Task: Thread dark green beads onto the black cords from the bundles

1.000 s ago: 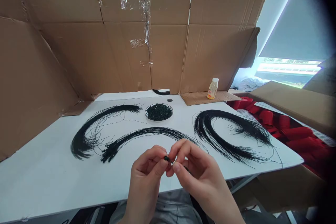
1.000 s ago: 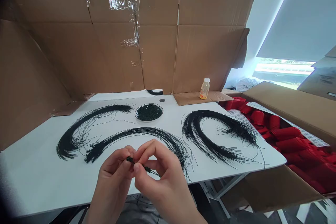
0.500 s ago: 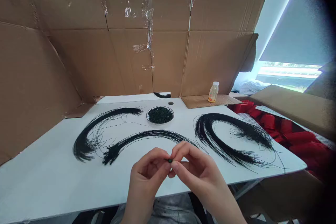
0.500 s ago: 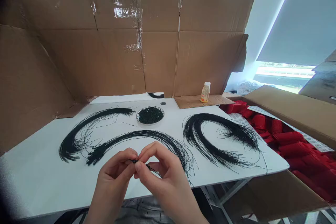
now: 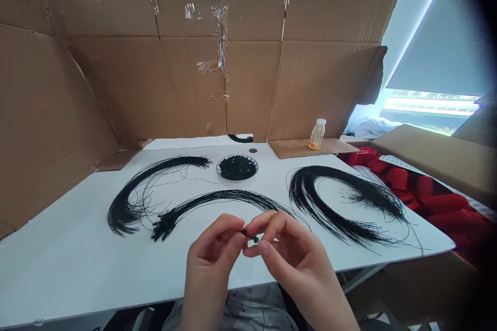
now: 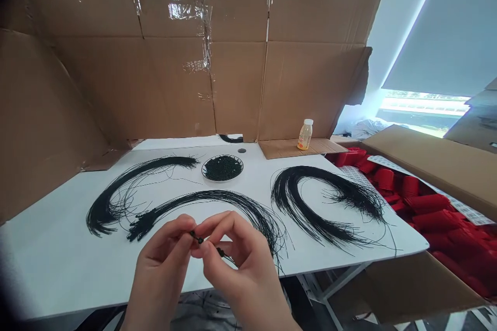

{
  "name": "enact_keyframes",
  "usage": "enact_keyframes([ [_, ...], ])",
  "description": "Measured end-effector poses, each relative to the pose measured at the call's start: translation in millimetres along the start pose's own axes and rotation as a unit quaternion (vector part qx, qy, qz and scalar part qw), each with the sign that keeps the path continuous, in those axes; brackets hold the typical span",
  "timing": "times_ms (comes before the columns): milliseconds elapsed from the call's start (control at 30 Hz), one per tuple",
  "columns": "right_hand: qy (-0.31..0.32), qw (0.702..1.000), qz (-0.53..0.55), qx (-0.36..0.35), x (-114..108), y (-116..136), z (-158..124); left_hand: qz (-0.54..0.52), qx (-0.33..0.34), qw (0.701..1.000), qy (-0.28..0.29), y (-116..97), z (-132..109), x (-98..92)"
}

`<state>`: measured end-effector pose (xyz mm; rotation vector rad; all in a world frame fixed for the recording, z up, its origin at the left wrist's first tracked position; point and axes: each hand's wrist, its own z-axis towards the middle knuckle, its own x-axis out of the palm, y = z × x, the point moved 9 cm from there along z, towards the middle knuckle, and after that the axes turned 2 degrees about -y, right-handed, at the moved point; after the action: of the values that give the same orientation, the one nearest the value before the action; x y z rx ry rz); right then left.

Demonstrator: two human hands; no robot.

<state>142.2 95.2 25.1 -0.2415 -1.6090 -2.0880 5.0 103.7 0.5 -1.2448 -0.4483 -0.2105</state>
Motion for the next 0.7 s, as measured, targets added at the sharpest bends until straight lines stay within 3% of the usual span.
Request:
enact_keyframes([
  [167,-0.023,1.000,-0.008,-0.002,-1,-2,1,0.087,0.106,0.990,0.024,-20,1,4.5],
  [333,-0.007,1.000,0.016,-0.011,-1,-5,4,0.097,0.154,0.983,0.020,-25,-2,2.5],
  [500,0.022,1.000,0.008,-0.003,0,-6,4,0.062,0.121,0.990,0.036,-17,1,2.8],
  [700,-0.002,0.999,0.027,-0.022,-1,-4,3,0.043,0.092,0.994,0.050,-16,1,10.1],
])
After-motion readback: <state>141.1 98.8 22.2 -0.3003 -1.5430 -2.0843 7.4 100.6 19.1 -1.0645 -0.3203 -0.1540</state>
